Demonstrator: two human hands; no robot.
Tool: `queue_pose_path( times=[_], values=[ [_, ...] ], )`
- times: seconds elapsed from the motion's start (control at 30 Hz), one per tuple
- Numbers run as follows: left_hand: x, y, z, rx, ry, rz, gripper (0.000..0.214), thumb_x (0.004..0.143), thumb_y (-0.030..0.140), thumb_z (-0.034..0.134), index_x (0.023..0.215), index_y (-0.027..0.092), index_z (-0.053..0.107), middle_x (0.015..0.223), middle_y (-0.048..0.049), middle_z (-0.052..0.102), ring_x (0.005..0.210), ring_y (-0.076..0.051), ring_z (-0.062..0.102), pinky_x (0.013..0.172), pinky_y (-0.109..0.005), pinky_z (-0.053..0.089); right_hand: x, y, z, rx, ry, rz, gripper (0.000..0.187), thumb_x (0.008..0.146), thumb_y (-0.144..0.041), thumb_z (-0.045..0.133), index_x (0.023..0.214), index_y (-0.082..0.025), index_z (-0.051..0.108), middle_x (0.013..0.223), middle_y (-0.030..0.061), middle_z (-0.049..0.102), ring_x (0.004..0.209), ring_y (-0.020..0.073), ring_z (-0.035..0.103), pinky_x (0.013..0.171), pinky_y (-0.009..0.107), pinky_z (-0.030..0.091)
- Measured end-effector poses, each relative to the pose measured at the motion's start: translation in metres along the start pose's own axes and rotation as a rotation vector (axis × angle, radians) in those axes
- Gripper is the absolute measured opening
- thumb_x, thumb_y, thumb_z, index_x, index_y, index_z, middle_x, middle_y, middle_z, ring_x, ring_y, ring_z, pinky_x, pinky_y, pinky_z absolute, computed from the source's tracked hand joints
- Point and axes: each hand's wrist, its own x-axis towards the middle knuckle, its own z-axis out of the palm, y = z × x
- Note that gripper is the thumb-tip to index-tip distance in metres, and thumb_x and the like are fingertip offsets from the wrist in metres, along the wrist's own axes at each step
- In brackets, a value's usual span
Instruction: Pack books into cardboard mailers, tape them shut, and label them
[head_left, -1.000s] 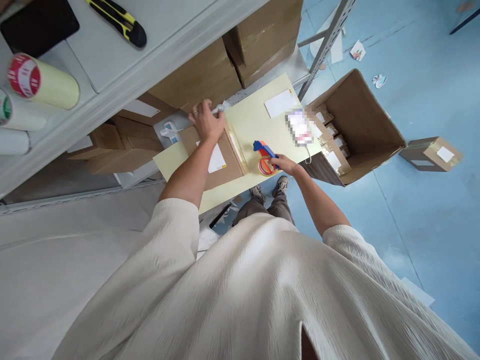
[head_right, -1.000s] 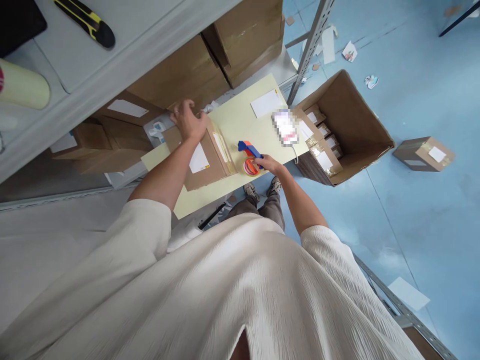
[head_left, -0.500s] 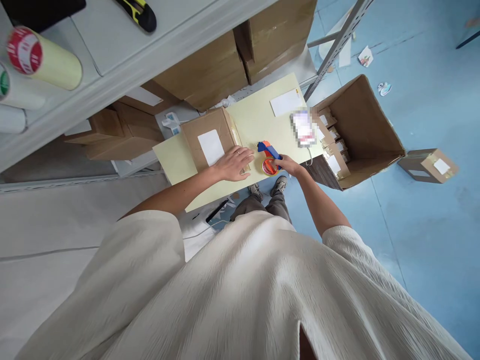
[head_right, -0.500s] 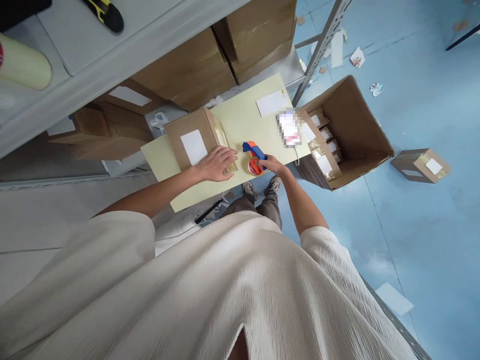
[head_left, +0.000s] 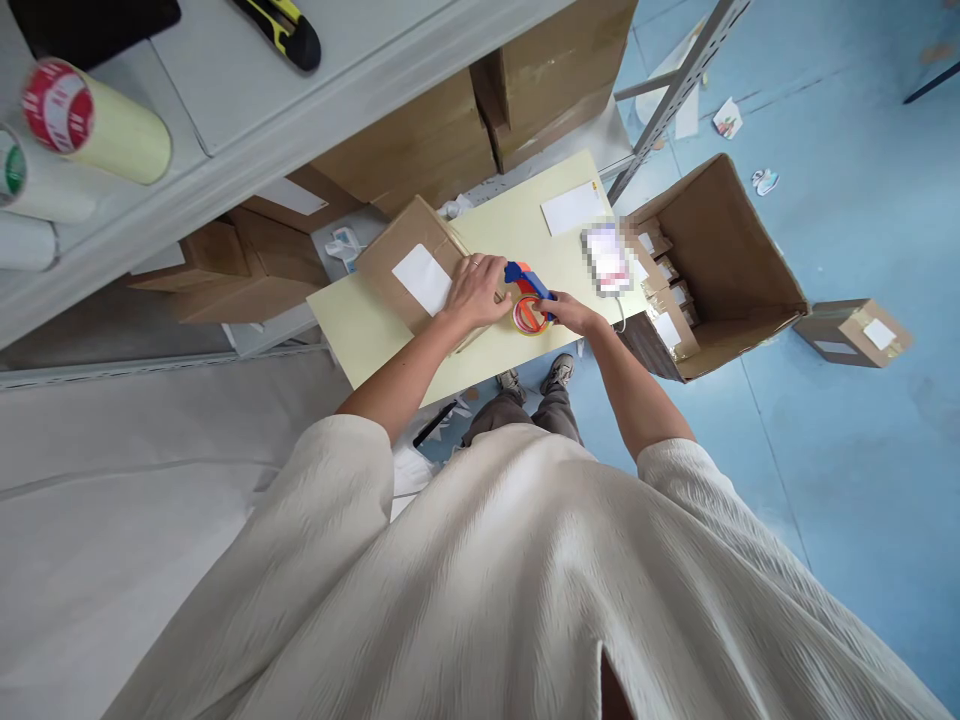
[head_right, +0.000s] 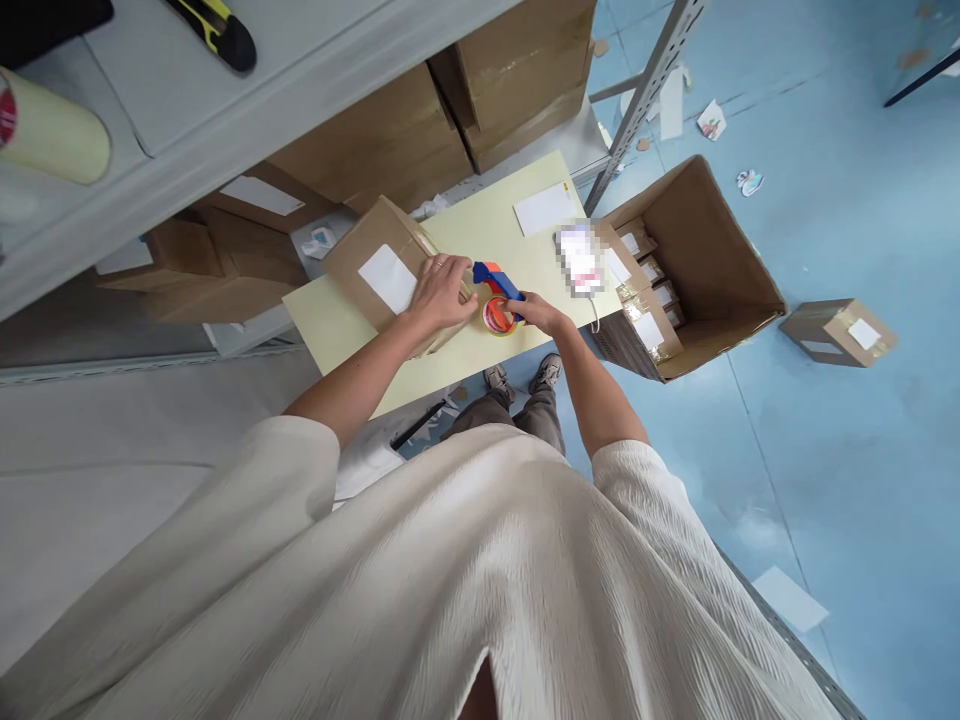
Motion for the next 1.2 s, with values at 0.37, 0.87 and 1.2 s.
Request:
queue_pose_path(
  times=[0.37,0.87,1.2],
  values=[
    [0.078,-0.047,-0.027,0.087,-0.093,-0.145,0.085,0.102,0.079,0.065,0.176,0.038,0.053,0.186,-0.0097,0.058,0.183,-0.048,0.025,0.138,-0.080,0.020,-0.017,0.013,-0.011,0.056,0.071,-0.005,0.045,0.074,-0.049,0.098,0.098,-0.023,0.070,0.080,0.0003,0.062,0.075,0.0179,0.053,0.070,0.032,0.043],
    [-0.023,-0.008,-0.003,0.049,-0.146,0.148,0.130,0.096,0.080,0.079,0.197,0.028,0.018,0.205,-0.0163,0.015,0.190,-0.048,0.005,0.151,-0.076,-0.002,-0.007,0.020,-0.014,0.036,0.052,0.020,0.051,0.071,-0.052,0.097,0.104,-0.021,0.074,0.083,0.0008,0.067,0.080,0.0185,0.055,0.069,0.030,0.042],
    [0.039,-0.023,0.008,-0.086,0.199,-0.220,0.109,0.107,0.074,0.061,0.195,0.020,0.027,0.204,-0.0134,0.023,0.192,-0.040,-0.005,0.153,-0.073,-0.006,-0.021,0.040,-0.020,0.060,0.028,0.048,0.047,0.068,-0.050,0.098,0.095,-0.023,0.071,0.082,0.0013,0.066,0.076,0.0186,0.055,0.067,0.031,0.042]
  ],
)
